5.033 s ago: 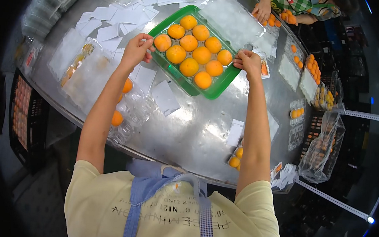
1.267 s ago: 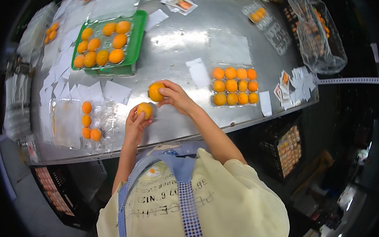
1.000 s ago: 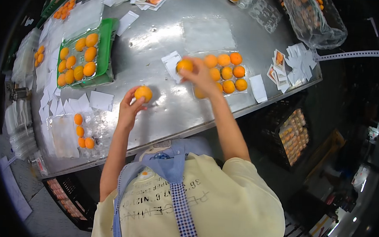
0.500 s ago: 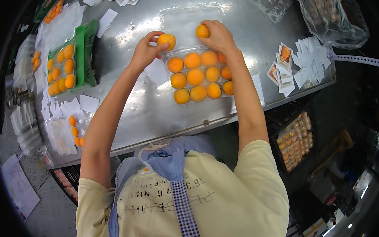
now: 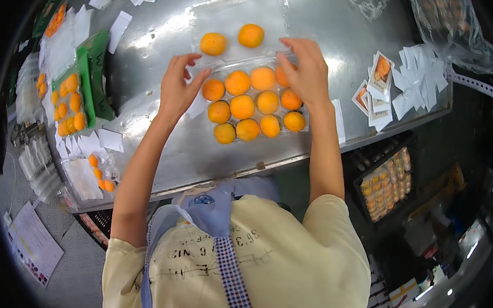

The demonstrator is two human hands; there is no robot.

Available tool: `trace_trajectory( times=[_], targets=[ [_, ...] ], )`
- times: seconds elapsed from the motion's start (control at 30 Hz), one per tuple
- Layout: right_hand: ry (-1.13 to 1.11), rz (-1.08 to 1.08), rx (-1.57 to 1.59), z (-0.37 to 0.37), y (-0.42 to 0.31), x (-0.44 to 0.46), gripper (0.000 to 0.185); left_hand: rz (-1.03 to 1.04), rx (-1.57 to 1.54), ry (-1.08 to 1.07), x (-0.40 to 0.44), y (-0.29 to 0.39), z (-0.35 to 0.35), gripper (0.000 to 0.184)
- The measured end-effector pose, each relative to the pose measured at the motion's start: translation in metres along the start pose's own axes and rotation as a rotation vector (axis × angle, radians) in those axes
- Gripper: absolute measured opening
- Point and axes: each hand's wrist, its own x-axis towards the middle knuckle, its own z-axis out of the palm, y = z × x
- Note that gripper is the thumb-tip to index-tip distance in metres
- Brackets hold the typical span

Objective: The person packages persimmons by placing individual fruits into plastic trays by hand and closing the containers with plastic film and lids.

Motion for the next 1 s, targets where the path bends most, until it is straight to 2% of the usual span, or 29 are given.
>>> trace_trajectory(
  times=[0.1,0.13,0.27,0.5,0.87,0.97,1.0],
  targets=[
    [-0.163,0.036,0.050,-0.006,-0.006,-0.028,0.025,-0.035,-0.077,-0.016,-0.028,0.001,0.002,0.028],
    [-0.178,-0.073,0.009,-0.005,-0.006,-0.037,0.030,-0.047,-0.094,-0.009,-0.036,0.001,0.004,0.027],
    [-0.365,-0.126,-0.169,-0.015,-0.030,-0.058,0.040,-0.043,-0.261,0.044,-0.060,-0.005,0.013,0.024],
    [-0.419,-0.209,-0.311,-0.011,-0.036,-0.055,0.039,-0.027,-0.352,0.069,-0.078,0.005,0.011,0.021],
    [-0.425,-0.406,-0.260,-0.005,-0.027,-0.050,0.033,-0.014,-0.362,0.047,-0.100,0.009,0.014,0.021],
    [-0.515,-0.180,-0.218,-0.018,-0.035,-0.047,0.033,0.001,-0.362,0.023,-0.105,0.015,0.012,0.023],
    [-0.508,-0.018,-0.068,-0.021,-0.036,-0.050,0.032,-0.013,-0.400,-0.021,-0.107,0.018,0.013,0.028]
  ],
)
